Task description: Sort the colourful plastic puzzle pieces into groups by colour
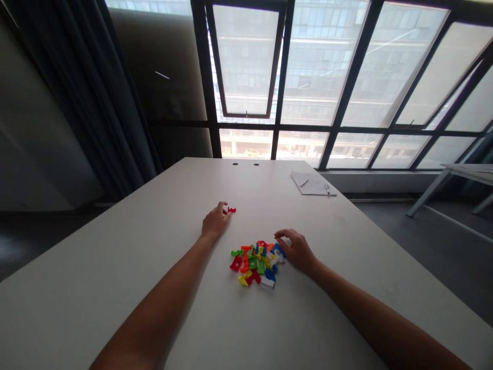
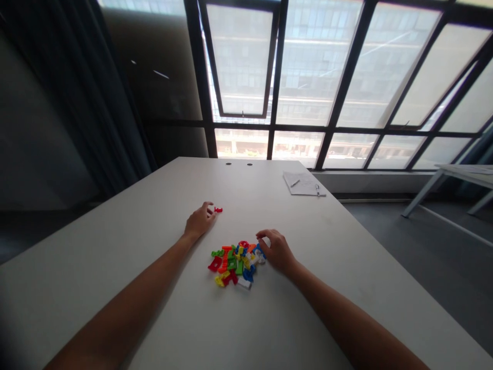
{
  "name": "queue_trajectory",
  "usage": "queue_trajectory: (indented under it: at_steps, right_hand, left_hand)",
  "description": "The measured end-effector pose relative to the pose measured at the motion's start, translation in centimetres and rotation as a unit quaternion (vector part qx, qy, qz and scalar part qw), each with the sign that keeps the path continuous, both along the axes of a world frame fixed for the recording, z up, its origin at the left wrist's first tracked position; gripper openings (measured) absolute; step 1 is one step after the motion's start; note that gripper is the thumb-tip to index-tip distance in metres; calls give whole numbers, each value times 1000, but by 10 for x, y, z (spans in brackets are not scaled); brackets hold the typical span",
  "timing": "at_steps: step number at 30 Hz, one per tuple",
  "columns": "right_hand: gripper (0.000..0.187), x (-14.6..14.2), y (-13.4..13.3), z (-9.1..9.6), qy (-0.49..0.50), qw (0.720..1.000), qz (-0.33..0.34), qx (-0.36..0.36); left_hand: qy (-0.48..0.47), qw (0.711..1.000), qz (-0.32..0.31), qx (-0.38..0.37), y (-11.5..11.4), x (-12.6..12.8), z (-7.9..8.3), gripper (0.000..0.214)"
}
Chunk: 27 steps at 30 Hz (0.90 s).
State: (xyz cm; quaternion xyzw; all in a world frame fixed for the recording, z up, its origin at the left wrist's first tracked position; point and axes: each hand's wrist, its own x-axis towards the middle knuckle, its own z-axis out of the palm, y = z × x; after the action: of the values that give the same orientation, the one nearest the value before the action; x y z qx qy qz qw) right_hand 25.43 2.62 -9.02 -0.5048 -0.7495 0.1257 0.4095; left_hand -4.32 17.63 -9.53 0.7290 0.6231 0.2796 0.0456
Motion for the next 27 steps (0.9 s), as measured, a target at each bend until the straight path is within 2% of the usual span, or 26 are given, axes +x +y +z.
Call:
queue_trajectory:
  at_steps: [3,6,17,19,24,27]
  right_hand:
    - [15,0,-1,1,-3,1000,3,-1]
    - [16,-1,-2,2,-8,1000,9,-1]
    - [16,-2,-3,5,-16,1000,12,4]
    - [15,-2,-3,5,-11,1000,14,2]
    - [16,-3,-3,3,-9,999,34,1]
    - [16,-2,-2,2,-11,999,51,6]
  left_hand:
    - [45,998,-45,26,-6,3,-2,25]
    - [85,994,-64,38,-8,6,-4,28]
    - [74,988,-135,16,-2,4,-8,34]
    - [80,988,-126,27,-4,5,-8,31]
    - [93,993,-36,55,-4,6,-10,33]
    - [105,993,-52,26,0,4,-14,39]
